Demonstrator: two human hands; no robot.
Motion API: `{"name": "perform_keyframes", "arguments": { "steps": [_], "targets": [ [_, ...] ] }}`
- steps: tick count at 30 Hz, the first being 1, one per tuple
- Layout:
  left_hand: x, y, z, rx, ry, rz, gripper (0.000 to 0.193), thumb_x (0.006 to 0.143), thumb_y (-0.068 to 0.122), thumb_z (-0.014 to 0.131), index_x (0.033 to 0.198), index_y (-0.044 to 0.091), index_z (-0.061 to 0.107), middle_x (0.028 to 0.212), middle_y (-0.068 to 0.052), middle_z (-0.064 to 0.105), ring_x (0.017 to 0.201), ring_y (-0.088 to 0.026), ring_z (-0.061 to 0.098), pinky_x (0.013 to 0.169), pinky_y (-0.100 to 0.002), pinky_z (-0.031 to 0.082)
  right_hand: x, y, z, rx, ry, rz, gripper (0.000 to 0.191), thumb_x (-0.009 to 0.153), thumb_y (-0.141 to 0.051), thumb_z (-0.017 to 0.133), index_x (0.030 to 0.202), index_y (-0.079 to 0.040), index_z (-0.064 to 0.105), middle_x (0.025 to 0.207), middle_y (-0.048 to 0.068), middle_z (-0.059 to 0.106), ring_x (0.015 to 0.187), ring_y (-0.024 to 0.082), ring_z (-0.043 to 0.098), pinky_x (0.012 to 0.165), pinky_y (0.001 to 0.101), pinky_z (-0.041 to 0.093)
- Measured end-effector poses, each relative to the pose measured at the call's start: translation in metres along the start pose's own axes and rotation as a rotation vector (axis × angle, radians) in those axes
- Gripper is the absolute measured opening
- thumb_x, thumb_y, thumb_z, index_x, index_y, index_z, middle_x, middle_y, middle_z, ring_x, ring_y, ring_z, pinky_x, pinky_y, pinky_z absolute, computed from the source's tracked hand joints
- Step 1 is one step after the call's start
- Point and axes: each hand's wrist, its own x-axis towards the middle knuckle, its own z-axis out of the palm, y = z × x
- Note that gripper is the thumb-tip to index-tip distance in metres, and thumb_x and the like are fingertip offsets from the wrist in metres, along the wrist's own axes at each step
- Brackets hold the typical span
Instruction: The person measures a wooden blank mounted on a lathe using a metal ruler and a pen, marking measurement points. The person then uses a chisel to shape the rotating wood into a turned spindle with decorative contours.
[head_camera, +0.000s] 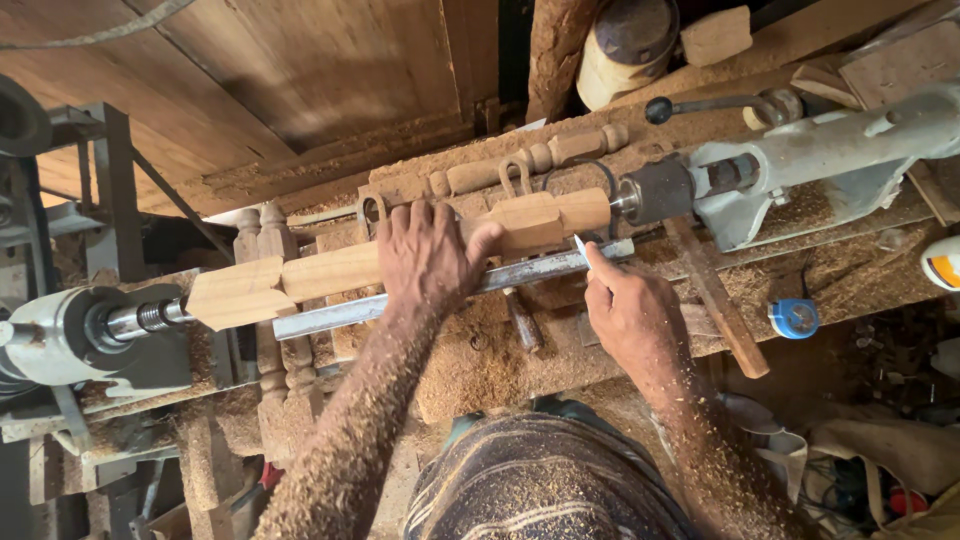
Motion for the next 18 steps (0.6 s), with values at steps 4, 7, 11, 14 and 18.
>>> {"name": "perform_keyframes", "arguments": {
  "steps": [4, 7, 11, 14, 18],
  "targets": [
    [0.0, -0.001, 0.004, 0.001, 0.04, 0.026, 0.09, 0.096, 0.083, 0.019, 0.1, 0.008, 0.069, 0.093, -0.012, 0.067, 0.087, -0.025, 0.062, 0.08, -0.047, 0.049, 0.001, 0.001, -0.002, 0.001, -0.003, -0.038, 0.033, 0.093, -0.019, 0.063, 0.123, -0.007, 0.073, 0.073, 0.026, 0.066, 0.062, 0.04, 0.065, 0.06, 0.0498, 0.049],
    [0.021, -0.006, -0.002, -0.081, -0.384, -0.159, 0.094, 0.098, 0.081, 0.013, 0.097, 0.009, 0.074, 0.082, -0.006, 0.066, 0.066, -0.018, 0.054, 0.054, -0.039, 0.044, 0.003, 0.0, -0.004, -0.004, -0.003, -0.027, 0.033, 0.092, -0.019, 0.064, 0.122, -0.008, 0.074, 0.072, 0.027, 0.065, 0.063, 0.041, 0.065, 0.06, 0.0497, 0.05],
    [0.049, -0.008, -0.011, 0.022, -0.501, 0.043, 0.06, 0.093, 0.086, 0.023, 0.098, 0.029, 0.042, 0.065, -0.003, 0.056, 0.048, -0.012, 0.048, 0.039, -0.029, 0.04, 0.005, -0.004, -0.005, 0.009, -0.029, 0.056, 0.034, 0.092, -0.02, 0.063, 0.123, -0.009, 0.073, 0.073, 0.028, 0.065, 0.06, 0.041, 0.065, 0.059, 0.0494, 0.05],
    [0.03, 0.003, -0.005, 0.021, -0.011, -0.121, 0.079, 0.099, 0.081, 0.023, 0.075, 0.018, 0.064, 0.065, 0.001, 0.054, 0.053, -0.013, 0.043, 0.046, -0.033, 0.034, 0.006, -0.005, -0.005, -0.067, -0.005, 0.024, 0.033, 0.09, -0.02, 0.065, 0.12, -0.011, 0.076, 0.071, 0.027, 0.065, 0.064, 0.043, 0.064, 0.063, 0.0512, 0.049],
    [0.011, 0.008, -0.001, -0.003, -0.013, -0.046, 0.074, 0.101, 0.076, 0.027, 0.069, 0.019, 0.061, 0.064, 0.0, 0.057, 0.051, -0.013, 0.047, 0.045, -0.034, 0.037, 0.005, -0.004, -0.007, -0.013, -0.012, 0.01, 0.035, 0.091, -0.019, 0.064, 0.123, -0.01, 0.073, 0.075, 0.026, 0.066, 0.065, 0.041, 0.065, 0.061, 0.0503, 0.049]
  ]
}}
